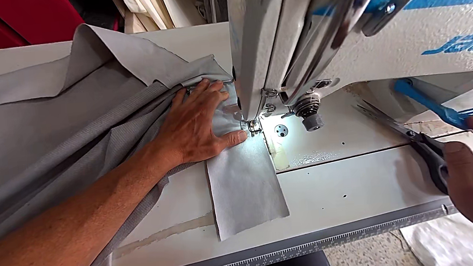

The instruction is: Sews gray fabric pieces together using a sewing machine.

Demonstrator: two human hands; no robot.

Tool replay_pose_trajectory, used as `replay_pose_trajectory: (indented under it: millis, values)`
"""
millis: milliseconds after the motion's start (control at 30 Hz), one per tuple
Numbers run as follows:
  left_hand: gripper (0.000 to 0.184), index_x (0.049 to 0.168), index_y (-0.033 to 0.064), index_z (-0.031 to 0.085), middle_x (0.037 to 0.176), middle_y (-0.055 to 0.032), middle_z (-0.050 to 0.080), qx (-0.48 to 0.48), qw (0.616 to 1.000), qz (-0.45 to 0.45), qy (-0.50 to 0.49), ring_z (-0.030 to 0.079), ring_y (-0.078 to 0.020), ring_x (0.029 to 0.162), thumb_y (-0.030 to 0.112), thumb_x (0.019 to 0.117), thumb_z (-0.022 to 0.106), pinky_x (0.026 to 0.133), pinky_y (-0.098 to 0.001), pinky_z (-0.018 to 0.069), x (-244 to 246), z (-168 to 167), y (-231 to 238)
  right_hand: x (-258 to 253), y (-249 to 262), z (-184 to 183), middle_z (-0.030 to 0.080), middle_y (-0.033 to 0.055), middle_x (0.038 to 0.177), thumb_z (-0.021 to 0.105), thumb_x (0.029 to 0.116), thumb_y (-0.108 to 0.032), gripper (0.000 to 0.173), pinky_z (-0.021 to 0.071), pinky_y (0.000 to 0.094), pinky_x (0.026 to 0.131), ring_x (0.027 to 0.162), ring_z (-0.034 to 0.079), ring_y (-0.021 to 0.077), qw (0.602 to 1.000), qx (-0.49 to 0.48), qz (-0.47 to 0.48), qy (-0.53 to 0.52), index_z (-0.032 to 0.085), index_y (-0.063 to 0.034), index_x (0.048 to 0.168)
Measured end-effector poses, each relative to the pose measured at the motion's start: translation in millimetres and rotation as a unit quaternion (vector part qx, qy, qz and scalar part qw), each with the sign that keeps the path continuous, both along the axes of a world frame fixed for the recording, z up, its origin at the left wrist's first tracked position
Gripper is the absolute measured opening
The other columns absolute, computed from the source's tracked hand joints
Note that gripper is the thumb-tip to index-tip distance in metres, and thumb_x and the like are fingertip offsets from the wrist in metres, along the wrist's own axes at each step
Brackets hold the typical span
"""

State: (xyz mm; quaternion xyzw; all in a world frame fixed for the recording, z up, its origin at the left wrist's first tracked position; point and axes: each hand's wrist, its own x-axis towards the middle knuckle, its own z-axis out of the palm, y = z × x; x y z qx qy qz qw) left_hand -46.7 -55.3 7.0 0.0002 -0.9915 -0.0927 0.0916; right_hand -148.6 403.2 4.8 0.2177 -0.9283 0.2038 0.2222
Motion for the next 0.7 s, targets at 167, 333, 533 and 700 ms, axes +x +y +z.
replay_pose_trajectory:
  millis: [167, 333, 533, 700]
  values:
    - [0.101, 0.144, 0.013, 0.055, 0.158, -0.0098, 0.047, -0.004, 1.0, 0.002, -0.002, 0.035, -0.0307, 0.152, 0.089, 0.0803, 0.041, 0.12, -0.0639, 0.0235, -1.6, 0.0, -0.6, 5.2, -7.5, -11.4, 0.061, 0.0281, 0.136, 0.04, 0.1046, -0.038, 0.056, 0.0424, 0.0598, 0.108, 0.131, 0.055, 0.0431, 1.0, 0.0, -0.002, -0.024, 0.066, 0.0047, 0.129]
    - [0.102, 0.146, 0.0128, 0.053, 0.16, -0.0096, 0.044, 0.001, 1.0, 0.001, -0.012, 0.034, -0.0299, 0.152, 0.089, 0.0798, 0.043, 0.121, -0.0645, 0.0211, -1.3, 2.5, 0.8, 3.5, -8.1, -7.5, 0.063, 0.0278, 0.133, 0.037, 0.1059, -0.037, 0.056, 0.0438, 0.0585, 0.106, 0.129, 0.058, 0.0413, 0.999, -0.019, 0.0, -0.028, 0.069, 0.0059, 0.123]
    - [0.103, 0.149, 0.0125, 0.051, 0.161, -0.0096, 0.043, -0.005, 1.0, -0.006, -0.016, 0.032, -0.0296, 0.153, 0.089, 0.0801, 0.042, 0.122, -0.0639, 0.0197, 1.3, 2.5, 2.5, 5.1, -10.6, -9.5, 0.063, 0.0273, 0.134, 0.038, 0.1057, -0.037, 0.055, 0.0437, 0.0579, 0.106, 0.129, 0.057, 0.0412, 0.999, -0.024, -0.008, -0.029, 0.069, 0.0049, 0.124]
    - [0.105, 0.15, 0.0138, 0.051, 0.161, -0.0087, 0.042, -0.004, 1.0, -0.008, -0.016, 0.031, -0.0289, 0.154, 0.091, 0.0795, 0.041, 0.122, -0.0636, 0.0198, 2.7, 1.0, 3.0, 5.8, -11.2, -10.8, 0.063, 0.0267, 0.134, 0.038, 0.1056, -0.036, 0.055, 0.0435, 0.0566, 0.108, 0.13, 0.057, 0.0405, 0.999, -0.027, -0.014, -0.029, 0.069, 0.0051, 0.124]
